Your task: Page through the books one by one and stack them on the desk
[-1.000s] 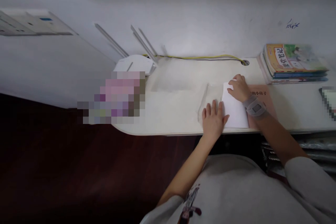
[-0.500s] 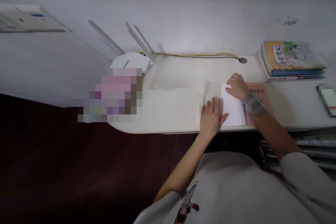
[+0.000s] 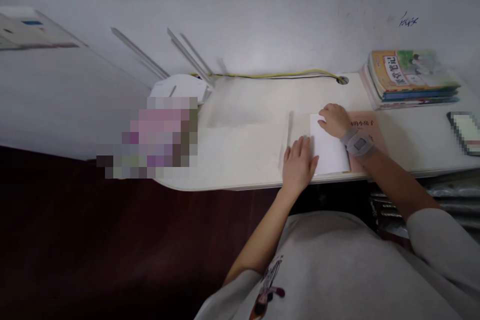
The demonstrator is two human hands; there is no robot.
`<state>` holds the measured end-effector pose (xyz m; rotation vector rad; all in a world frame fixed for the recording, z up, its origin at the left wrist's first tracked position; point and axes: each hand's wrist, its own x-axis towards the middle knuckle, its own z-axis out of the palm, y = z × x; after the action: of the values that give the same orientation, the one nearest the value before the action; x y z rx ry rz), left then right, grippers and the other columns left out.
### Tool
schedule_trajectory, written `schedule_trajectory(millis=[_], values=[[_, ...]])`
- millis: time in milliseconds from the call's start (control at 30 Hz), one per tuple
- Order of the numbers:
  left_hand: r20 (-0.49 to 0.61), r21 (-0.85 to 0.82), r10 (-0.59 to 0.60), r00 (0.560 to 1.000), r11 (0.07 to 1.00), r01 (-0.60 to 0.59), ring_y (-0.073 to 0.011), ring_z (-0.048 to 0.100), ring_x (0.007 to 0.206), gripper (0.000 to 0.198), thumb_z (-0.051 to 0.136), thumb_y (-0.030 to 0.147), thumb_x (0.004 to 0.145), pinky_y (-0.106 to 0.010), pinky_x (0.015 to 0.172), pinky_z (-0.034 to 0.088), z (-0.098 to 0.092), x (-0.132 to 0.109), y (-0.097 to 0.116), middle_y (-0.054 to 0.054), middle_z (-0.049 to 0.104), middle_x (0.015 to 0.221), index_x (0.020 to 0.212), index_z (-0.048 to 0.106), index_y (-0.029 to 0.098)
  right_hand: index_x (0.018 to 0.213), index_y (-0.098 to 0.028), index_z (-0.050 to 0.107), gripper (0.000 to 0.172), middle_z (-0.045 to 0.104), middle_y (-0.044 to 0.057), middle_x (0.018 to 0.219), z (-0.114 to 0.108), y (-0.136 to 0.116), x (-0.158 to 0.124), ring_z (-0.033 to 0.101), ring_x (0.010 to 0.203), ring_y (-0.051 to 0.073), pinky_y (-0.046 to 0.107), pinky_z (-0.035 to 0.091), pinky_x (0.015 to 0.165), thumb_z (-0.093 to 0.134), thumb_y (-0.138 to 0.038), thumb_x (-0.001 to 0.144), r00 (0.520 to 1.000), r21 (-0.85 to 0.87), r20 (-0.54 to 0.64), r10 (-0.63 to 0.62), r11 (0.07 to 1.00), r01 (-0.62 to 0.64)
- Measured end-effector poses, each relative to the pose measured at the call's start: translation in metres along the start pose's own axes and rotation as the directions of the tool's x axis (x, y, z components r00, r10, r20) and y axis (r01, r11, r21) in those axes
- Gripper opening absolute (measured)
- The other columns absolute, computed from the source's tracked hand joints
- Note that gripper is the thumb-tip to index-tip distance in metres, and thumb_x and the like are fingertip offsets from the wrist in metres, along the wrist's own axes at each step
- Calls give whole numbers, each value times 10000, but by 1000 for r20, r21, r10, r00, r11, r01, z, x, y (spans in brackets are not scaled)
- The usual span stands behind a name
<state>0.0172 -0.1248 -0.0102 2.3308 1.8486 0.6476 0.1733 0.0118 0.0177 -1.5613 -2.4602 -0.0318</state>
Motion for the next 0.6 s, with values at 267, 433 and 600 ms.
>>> schedule_trajectory(millis=[267,433,600], values=[[-7,-79,54,998,995,-55,-288,416,1340,625,439,497,920,-484,1094,332,-3,-2,-1,-159,435,1462,1438,355,159,1148,-132,642,327,598,152,1190,3,-3,2,523,1121,266,421,388,977,470,-227,888,988,223,-126,85,973,-55],[-36,-9,99,994,995,-99,-331,366,1369,605,436,517,921,-530,1098,308,-11,-8,7,-152,427,1470,1410,423,159,1294,-164,561,498,400,161,1472,2,19,-25,308,1386,335,549,319,1064,563,-410,862,994,278,-77,-79,956,98],[-82,-13,500,862,864,-503,-227,482,1296,356,433,332,963,-416,1092,369,-8,-21,35,-84,575,1350,1263,577,204,1334,-168,520,512,334,153,1523,8,34,-42,250,1426,302,568,306,1086,506,-434,896,991,336,-103,-88,934,118]])
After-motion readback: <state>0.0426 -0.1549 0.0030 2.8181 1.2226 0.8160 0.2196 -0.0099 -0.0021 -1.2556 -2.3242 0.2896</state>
